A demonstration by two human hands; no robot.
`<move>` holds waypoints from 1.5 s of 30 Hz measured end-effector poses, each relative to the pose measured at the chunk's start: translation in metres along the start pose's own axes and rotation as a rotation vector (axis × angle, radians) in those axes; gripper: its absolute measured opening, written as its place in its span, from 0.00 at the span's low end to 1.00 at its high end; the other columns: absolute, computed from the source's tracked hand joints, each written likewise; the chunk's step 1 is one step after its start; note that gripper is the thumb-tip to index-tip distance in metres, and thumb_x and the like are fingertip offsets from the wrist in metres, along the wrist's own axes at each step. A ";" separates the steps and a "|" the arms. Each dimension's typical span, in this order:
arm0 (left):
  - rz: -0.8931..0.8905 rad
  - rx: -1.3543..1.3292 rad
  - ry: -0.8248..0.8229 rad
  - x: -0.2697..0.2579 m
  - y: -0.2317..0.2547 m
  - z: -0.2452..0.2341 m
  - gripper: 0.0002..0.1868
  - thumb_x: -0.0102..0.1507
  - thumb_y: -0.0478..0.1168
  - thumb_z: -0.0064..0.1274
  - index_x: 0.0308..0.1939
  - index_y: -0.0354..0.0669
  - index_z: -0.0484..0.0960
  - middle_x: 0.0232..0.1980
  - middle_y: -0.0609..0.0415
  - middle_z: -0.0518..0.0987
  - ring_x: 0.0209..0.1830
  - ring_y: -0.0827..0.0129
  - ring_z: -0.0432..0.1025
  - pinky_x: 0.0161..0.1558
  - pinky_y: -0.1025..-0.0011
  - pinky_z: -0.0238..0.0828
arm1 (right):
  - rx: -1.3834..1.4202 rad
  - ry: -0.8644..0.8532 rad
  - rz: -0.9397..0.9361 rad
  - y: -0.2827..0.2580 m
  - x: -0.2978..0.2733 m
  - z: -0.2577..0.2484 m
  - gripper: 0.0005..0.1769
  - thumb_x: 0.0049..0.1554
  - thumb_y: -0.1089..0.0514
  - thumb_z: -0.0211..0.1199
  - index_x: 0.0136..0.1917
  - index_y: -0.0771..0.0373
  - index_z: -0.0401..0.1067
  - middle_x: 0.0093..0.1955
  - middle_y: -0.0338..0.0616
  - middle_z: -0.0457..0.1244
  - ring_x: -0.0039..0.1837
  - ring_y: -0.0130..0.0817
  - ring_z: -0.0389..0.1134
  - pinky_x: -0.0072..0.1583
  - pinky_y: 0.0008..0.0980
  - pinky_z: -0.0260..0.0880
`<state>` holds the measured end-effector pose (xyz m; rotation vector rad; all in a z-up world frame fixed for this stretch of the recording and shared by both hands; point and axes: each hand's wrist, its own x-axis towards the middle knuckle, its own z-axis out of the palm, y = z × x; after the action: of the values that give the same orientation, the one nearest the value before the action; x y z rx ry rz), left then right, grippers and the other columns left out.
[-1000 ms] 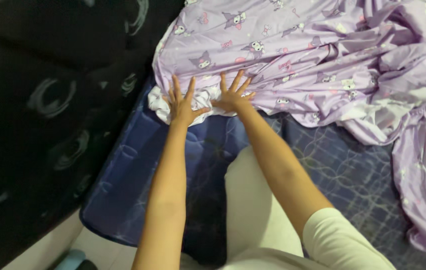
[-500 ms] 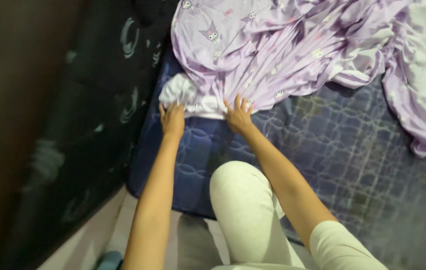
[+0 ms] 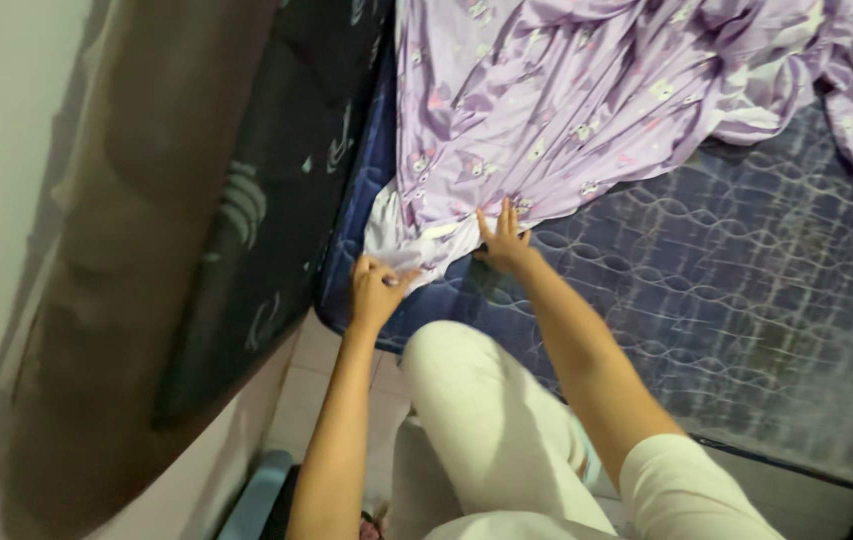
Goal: The person fits a bedsheet onto a mattress by pulling the corners tight and tucking the edges under the mattress, then smooths the surface by hand.
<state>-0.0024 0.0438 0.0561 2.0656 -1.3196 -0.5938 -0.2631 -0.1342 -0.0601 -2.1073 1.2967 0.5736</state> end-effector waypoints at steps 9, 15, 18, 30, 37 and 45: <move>0.380 0.000 -0.018 0.062 -0.004 0.039 0.29 0.60 0.24 0.42 0.66 0.37 0.72 0.67 0.37 0.76 0.70 0.45 0.67 0.72 0.58 0.60 | -0.010 -0.105 0.058 -0.017 -0.008 -0.019 0.63 0.54 0.36 0.69 0.85 0.36 0.25 0.83 0.62 0.09 0.85 0.64 0.14 0.72 0.81 0.37; 0.084 0.495 -0.583 0.044 0.008 0.029 0.30 0.56 0.44 0.49 0.64 0.54 0.76 0.48 0.38 0.82 0.56 0.47 0.74 0.68 0.48 0.53 | -0.097 0.308 -0.034 -0.023 -0.040 -0.015 0.53 0.50 0.36 0.72 0.81 0.43 0.49 0.82 0.64 0.38 0.84 0.63 0.36 0.69 0.81 0.43; 0.047 0.512 -0.541 0.020 -0.010 -0.005 0.16 0.61 0.49 0.48 0.41 0.49 0.89 0.42 0.40 0.84 0.49 0.49 0.78 0.64 0.50 0.60 | -0.487 0.332 -0.148 -0.026 -0.077 -0.004 0.32 0.51 0.46 0.67 0.68 0.50 0.67 0.70 0.55 0.58 0.73 0.53 0.57 0.73 0.71 0.48; -0.029 0.433 0.070 -0.078 -0.039 -0.043 0.30 0.46 0.37 0.58 0.52 0.27 0.81 0.58 0.33 0.74 0.64 0.44 0.66 0.59 0.46 0.60 | 0.153 0.203 -0.524 -0.139 -0.233 0.048 0.34 0.55 0.47 0.67 0.70 0.62 0.64 0.70 0.65 0.57 0.64 0.64 0.61 0.61 0.51 0.64; -0.116 0.382 0.053 -0.118 -0.122 -0.028 0.21 0.59 0.29 0.53 0.56 0.36 0.73 0.55 0.42 0.74 0.64 0.48 0.66 0.67 0.59 0.68 | 0.198 0.232 -0.743 -0.245 -0.164 0.056 0.39 0.58 0.48 0.63 0.76 0.68 0.56 0.65 0.60 0.60 0.60 0.59 0.64 0.61 0.49 0.65; -0.116 0.711 0.242 -0.135 -0.187 0.008 0.31 0.59 0.33 0.48 0.68 0.37 0.69 0.65 0.38 0.75 0.65 0.45 0.71 0.62 0.62 0.70 | -0.170 0.180 -0.742 -0.269 -0.127 0.181 0.39 0.57 0.62 0.56 0.78 0.76 0.53 0.66 0.62 0.59 0.51 0.48 0.68 0.55 0.41 0.69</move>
<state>0.0579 0.2246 -0.0737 2.6805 -1.3950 0.1190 -0.0855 0.1642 -0.0424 -2.6018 0.4709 0.1727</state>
